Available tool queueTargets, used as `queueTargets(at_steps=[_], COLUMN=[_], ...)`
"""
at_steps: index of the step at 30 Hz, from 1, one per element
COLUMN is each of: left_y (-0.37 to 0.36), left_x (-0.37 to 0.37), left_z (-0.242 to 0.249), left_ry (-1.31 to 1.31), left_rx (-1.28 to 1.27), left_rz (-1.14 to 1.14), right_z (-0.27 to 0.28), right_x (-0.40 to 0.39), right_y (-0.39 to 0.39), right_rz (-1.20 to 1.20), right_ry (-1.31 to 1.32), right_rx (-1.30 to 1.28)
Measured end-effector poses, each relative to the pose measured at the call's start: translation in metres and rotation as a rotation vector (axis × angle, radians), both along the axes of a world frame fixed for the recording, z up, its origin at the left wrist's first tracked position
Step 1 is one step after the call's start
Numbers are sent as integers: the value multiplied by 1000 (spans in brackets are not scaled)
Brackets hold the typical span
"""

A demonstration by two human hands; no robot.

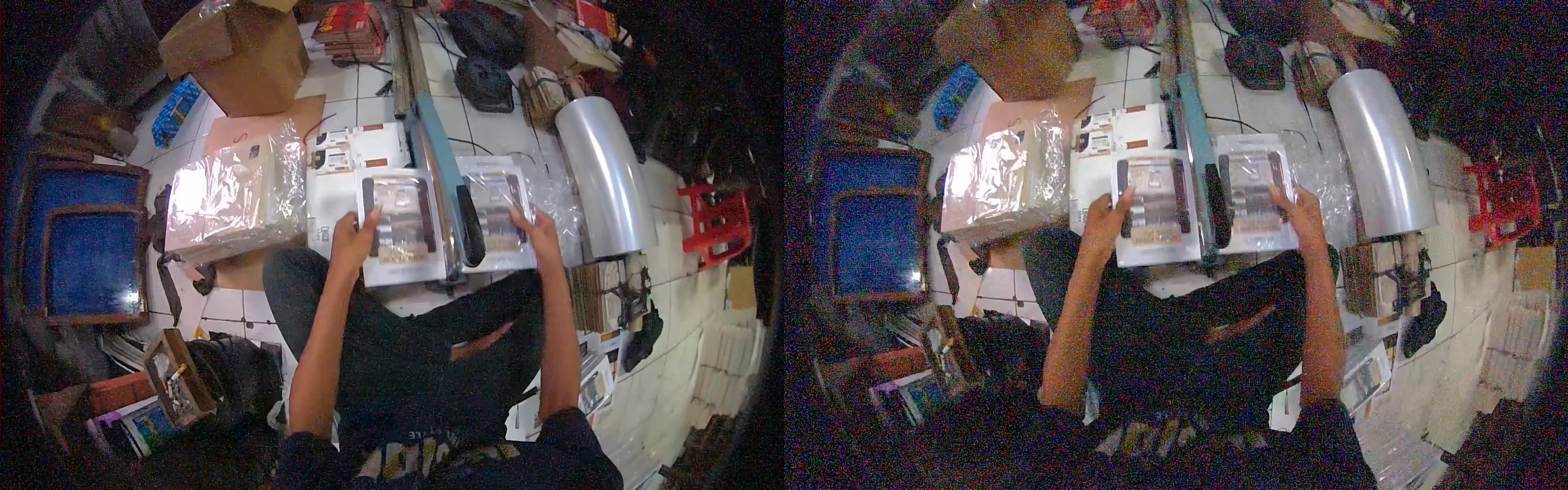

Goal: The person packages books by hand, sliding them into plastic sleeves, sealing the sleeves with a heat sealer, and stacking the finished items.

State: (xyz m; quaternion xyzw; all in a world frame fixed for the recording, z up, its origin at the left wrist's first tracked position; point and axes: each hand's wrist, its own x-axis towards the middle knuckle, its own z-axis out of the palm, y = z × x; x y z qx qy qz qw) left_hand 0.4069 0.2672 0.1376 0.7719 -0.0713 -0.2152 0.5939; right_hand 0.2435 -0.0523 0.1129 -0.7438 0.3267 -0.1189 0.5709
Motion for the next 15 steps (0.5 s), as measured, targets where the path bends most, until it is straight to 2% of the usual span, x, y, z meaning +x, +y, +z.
queueTargets(at_steps=[2,5,8,9,13,15], left_y=[-8,-17,-25,-27,-25,-27], left_x=[24,57,68,64,68,68], left_z=[2,-40,-47,-38,-50,-51], left_ry=[50,91,128,260,87,89], left_rx=[80,-160,-113,-158,-109,-58], left_rz=[18,19,44,63,-12,2], right_z=[0,-4,-10,-14,-34,-39], right_x=[26,50,61,62,63,66], right_y=[-10,-27,-37,-40,-49,-53], right_rz=[14,40,52,53,96,24], right_ry=[-30,-100,-90,-79,-1,70], right_rx=[-22,58,128,83,131,-12])
